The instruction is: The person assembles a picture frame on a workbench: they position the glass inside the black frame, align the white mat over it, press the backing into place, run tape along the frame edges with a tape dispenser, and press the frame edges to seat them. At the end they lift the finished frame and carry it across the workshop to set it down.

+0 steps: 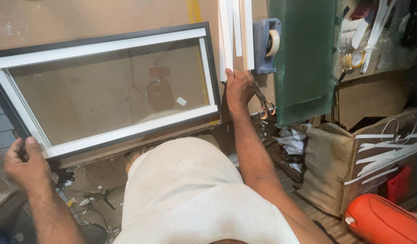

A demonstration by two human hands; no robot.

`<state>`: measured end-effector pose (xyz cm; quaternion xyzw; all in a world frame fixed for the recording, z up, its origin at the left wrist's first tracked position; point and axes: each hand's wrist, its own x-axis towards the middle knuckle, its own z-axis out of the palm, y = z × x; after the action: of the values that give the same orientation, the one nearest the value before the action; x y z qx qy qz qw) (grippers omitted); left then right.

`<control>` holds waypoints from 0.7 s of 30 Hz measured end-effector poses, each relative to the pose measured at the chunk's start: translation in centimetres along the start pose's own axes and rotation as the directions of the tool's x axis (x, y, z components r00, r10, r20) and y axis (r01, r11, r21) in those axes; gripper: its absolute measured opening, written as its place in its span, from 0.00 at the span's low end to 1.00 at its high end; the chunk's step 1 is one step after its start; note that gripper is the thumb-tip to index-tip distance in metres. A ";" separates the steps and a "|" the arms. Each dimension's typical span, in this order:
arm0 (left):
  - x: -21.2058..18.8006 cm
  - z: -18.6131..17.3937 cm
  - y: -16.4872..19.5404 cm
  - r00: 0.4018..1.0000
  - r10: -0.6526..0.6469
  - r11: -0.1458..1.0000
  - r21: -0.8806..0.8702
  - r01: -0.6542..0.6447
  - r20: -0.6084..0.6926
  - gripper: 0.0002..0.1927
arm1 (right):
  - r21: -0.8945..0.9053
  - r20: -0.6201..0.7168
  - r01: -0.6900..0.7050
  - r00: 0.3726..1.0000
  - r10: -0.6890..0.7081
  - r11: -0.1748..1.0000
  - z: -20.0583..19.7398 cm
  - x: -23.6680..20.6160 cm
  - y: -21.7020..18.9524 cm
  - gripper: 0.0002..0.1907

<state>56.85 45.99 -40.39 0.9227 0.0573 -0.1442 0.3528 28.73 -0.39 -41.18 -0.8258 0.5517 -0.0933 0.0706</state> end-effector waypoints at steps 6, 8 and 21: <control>-3.1 0.6 0.0 0.922 0.355 0.927 0.187 -0.325 -0.157 0.17 | 0.050 -0.134 0.146 0.981 -0.138 0.988 0.2 0.1 1.3 0.15; -4.0 1.1 0.3 0.943 0.301 0.946 0.172 -0.276 -0.145 0.19 | 0.025 -0.096 0.155 0.984 -0.152 0.988 0.2 0.2 1.6 0.14; -8.7 6.3 2.0 0.942 0.331 0.942 0.081 -0.327 -0.051 0.17 | 0.422 0.063 -0.105 0.994 0.087 0.901 -0.5 0.9 4.3 0.11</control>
<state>47.55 40.26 -40.94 0.9355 -0.0915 -0.0554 0.3367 25.11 -2.87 -41.55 -0.7643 0.5566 -0.1899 0.2646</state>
